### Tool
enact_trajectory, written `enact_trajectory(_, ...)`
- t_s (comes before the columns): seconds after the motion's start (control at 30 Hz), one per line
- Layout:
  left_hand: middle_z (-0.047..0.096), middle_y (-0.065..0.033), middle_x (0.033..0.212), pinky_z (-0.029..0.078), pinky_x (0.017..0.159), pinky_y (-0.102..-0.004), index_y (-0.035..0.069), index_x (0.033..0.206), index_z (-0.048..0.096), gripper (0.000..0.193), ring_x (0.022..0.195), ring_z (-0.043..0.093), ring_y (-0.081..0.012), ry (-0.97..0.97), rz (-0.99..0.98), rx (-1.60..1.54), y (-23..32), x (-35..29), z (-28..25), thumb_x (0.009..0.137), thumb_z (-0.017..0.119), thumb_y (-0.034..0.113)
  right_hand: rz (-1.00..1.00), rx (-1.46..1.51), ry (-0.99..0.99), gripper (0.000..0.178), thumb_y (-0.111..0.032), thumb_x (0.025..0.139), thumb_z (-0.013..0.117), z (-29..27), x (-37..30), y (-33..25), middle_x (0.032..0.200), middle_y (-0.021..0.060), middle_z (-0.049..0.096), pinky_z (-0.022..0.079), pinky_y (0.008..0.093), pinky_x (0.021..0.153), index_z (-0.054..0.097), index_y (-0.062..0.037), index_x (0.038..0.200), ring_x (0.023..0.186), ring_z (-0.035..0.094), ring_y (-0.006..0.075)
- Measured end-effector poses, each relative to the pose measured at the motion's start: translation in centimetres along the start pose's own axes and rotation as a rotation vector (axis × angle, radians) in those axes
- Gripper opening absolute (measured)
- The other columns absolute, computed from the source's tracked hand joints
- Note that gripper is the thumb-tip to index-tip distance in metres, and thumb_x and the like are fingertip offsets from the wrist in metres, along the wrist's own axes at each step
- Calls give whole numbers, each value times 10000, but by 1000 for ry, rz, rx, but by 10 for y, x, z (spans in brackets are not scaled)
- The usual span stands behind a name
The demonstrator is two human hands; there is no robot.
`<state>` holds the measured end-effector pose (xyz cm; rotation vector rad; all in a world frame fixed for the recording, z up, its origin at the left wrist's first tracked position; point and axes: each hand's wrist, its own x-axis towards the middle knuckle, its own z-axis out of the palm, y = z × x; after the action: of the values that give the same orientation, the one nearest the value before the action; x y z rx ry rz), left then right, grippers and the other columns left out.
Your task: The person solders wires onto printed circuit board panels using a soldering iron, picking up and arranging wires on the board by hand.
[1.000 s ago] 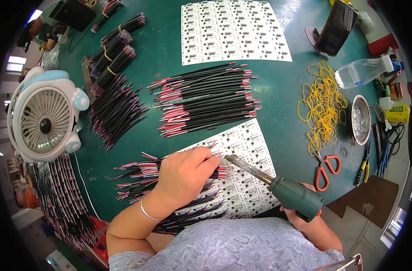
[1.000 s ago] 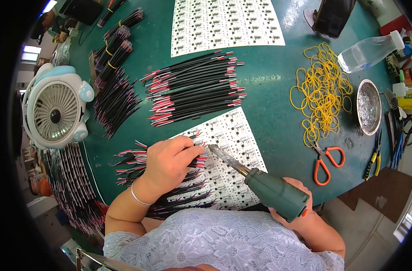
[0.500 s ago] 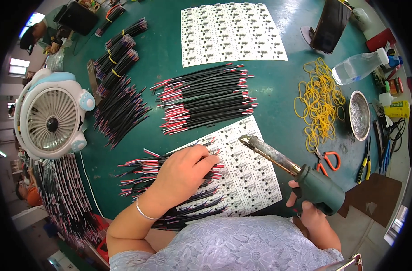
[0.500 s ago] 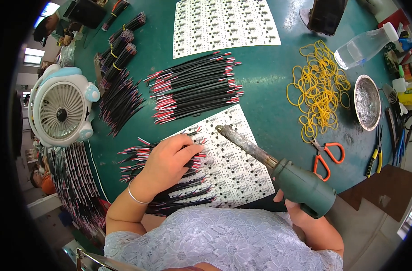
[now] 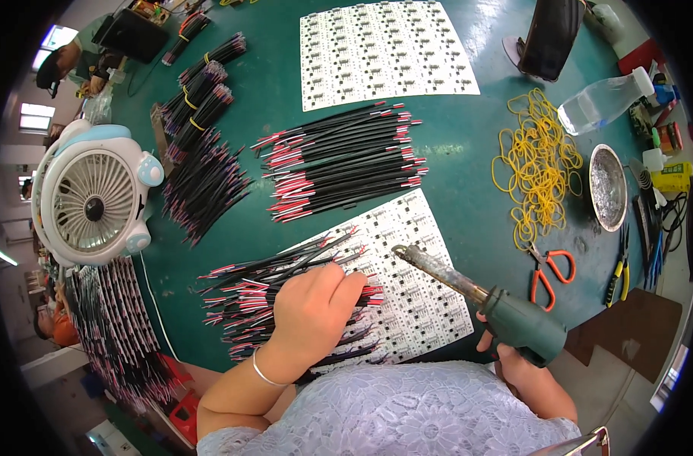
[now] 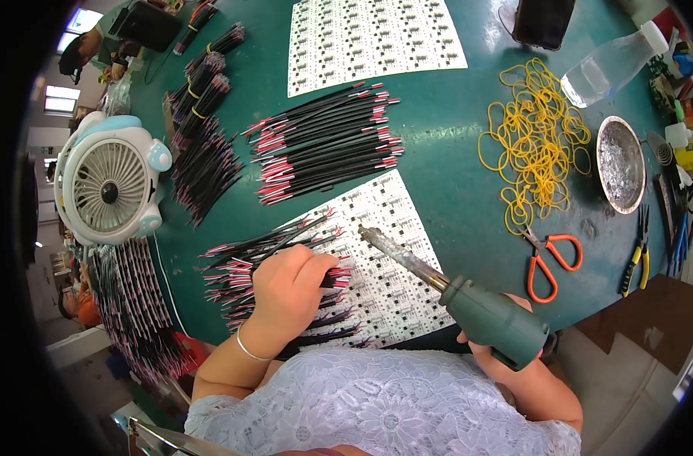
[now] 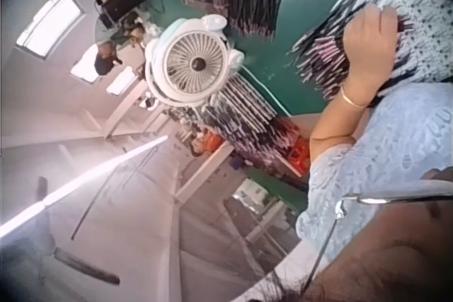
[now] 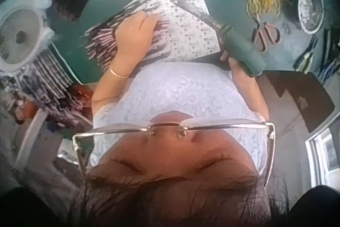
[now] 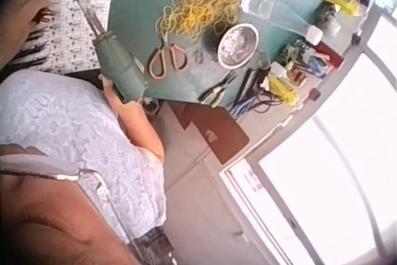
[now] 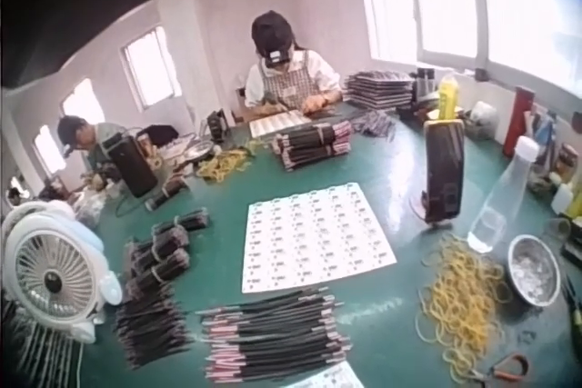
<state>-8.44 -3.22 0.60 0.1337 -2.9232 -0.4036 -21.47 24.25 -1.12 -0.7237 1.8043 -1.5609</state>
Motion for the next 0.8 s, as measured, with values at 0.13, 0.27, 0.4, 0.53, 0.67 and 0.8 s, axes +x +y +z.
enact_trajectory(0.13, 559, -79, 847, 465, 572, -356, 58, 929, 661, 338, 697, 575, -255, 80, -21, -71, 0, 0, 11, 602, 643, -27, 29, -57, -74, 186, -135, 864, 600, 1, 0, -2, 819, 101, 623, 512, 280, 533, 620, 9, 980, 574, 643, 156)
enact_trajectory(0.27, 569, -86, 885, 473, 594, -354, 48, 933, 665, 317, 734, 583, -250, 96, -4, -81, -3, -2, 14, 623, 648, -19, -26, -137, -93, 172, -75, 803, 626, 3, 1, -6, 826, 107, 635, 515, 329, 579, 637, -9, 962, 608, 641, 215)
enact_trajectory(0.4, 572, -83, 888, 477, 598, -348, 47, 934, 670, 293, 736, 589, -243, 55, -2, -68, -2, -1, 13, 647, 652, -3, -25, -385, -106, 252, -23, 704, 667, 5, 0, -4, 882, 95, 658, 515, 380, 669, 663, -47, 954, 742, 635, 290)
enact_trajectory(0.53, 571, -77, 876, 478, 596, -340, 45, 935, 671, 268, 725, 590, -239, 41, 4, -70, -3, -2, 14, 669, 657, 16, 10, -426, -62, 293, -33, 664, 699, 9, -6, -2, 917, 88, 665, 516, 378, 713, 674, -74, 953, 827, 627, 297)
enact_trajectory(0.67, 573, -76, 864, 478, 589, -340, 44, 934, 672, 259, 719, 591, -240, 56, 6, -76, -3, -2, 14, 676, 659, 23, -62, -502, -119, 266, -54, 753, 640, 7, 0, -6, 916, 93, 630, 509, 335, 670, 619, -28, 1017, 743, 620, 225)
enact_trajectory(0.8, 575, -80, 859, 481, 585, -343, 43, 934, 673, 257, 718, 592, -243, 40, -4, -84, -3, -2, 13, 678, 660, 25, -179, -567, -211, 278, -66, 867, 563, 5, 3, -5, 917, 103, 588, 504, 287, 601, 539, 38, 1124, 636, 624, 148)
